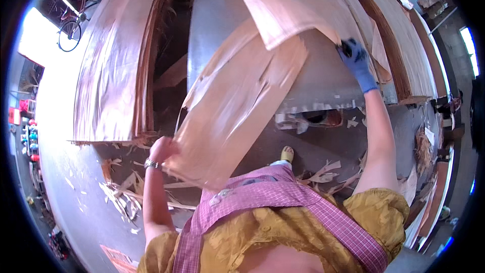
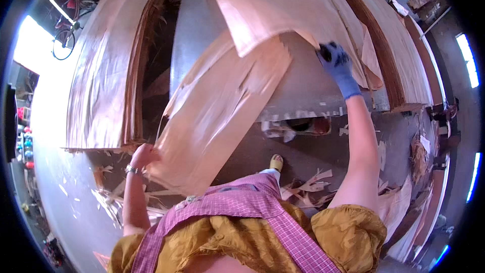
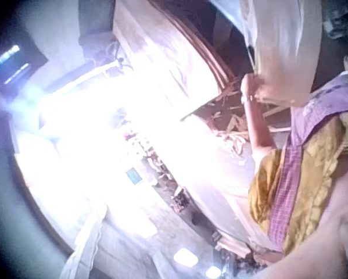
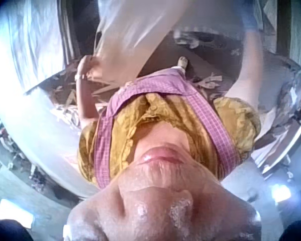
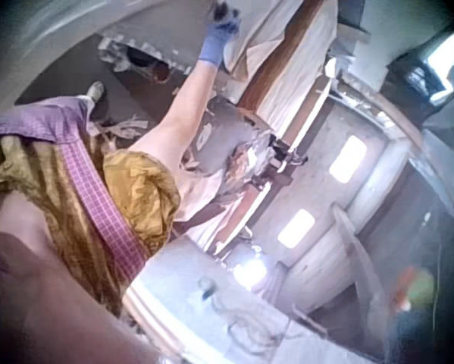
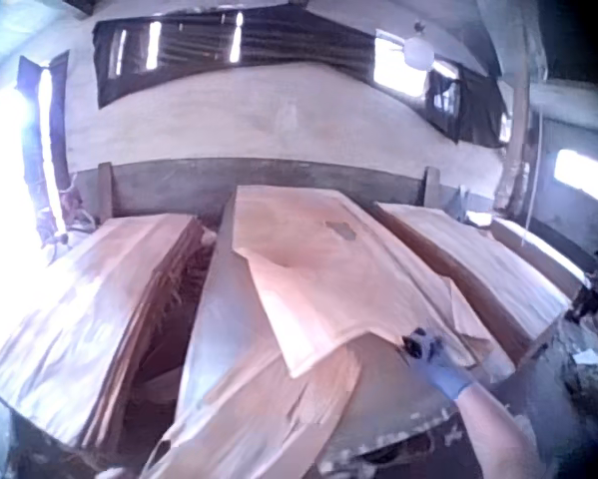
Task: The person prepares veneer sheets by hand and using a utility knife. The person peels back thin layers of wood from a large stack, applies adhesive tape to cracks and edges, and trims excess wood and tape with a utility knife before placing a long thin wooden guide over the sheets.
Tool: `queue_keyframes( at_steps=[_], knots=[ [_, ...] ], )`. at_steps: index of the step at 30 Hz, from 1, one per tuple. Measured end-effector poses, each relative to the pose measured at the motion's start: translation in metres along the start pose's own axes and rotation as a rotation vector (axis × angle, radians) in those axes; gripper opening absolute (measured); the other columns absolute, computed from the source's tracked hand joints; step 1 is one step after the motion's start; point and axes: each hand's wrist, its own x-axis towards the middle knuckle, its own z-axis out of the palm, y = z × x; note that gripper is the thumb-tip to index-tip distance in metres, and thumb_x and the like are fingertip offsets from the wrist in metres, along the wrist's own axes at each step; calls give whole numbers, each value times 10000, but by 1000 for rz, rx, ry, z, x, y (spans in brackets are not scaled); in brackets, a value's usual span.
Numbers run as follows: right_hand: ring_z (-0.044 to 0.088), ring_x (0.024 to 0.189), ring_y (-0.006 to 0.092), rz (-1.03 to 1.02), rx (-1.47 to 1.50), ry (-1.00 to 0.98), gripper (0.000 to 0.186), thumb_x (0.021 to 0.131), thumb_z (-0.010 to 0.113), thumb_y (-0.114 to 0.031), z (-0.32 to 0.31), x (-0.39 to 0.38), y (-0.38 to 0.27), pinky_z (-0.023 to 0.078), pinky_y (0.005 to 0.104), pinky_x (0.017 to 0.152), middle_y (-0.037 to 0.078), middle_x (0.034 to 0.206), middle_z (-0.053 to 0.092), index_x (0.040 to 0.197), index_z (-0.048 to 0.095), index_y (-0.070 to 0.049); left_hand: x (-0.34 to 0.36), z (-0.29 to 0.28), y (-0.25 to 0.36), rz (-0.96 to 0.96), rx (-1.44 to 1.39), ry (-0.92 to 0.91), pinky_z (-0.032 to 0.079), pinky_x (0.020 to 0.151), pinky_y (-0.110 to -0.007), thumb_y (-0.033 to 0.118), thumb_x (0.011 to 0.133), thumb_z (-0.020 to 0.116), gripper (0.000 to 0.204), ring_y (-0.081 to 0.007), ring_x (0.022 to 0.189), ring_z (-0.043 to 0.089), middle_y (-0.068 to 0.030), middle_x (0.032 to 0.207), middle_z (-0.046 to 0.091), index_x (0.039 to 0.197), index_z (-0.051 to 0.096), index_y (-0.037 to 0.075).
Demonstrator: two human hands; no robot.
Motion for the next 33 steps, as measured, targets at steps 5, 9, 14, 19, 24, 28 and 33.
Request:
queue_keyframes(
  at_steps=[5,9,14,19,24,28,33],
  knots=[
    [624,972,329,203,-188,-385,322,826,680,-327,5,-75,-124,518,460,806,138,1032,629,1091,658,-145,-44,-93,-202,-173,180,155,515,597,-429,272,615,778,246,-305,665,659,-117,679,663,696,656,74],
    [632,991,342,258,-214,-524,457,790,710,-245,16,-92,-198,529,453,825,161,1113,617,1213,589,-119,-41,-178,-308,-84,334,447,522,685,-473,216,684,740,194,-354,807,667,-168,816,684,811,686,79],
    [666,865,308,374,335,-109,316,817,708,-137,69,-12,-363,544,382,751,140,1006,653,1123,651,-87,-31,-290,-369,-6,434,548,475,652,-497,159,690,689,154,-370,741,614,-158,755,628,778,599,70],
    [637,994,325,179,320,-372,600,784,761,-312,198,-11,-437,524,413,862,185,1173,595,1274,534,-49,8,-365,-309,28,431,444,461,650,-484,153,693,695,136,-366,744,624,-147,746,638,750,603,70],
    [573,1071,382,343,52,-571,541,771,748,-320,219,1,-486,493,467,901,200,1268,552,1217,553,-83,33,-407,-330,56,502,433,457,696,-477,166,662,729,168,-352,769,636,-145,769,662,731,610,70],
    [561,1027,381,445,72,-694,355,802,715,-290,202,16,-504,494,474,842,181,1148,574,1068,586,-93,90,-458,-407,36,488,321,465,688,-483,177,655,737,174,-353,769,637,-147,766,662,724,615,74],
    [615,932,359,351,8,-279,290,805,706,-224,187,51,-507,526,456,748,138,1101,594,1046,593,-109,230,-460,-480,290,584,568,497,669,-497,162,672,689,143,-383,762,636,-175,823,660,754,623,65]
  ],
)
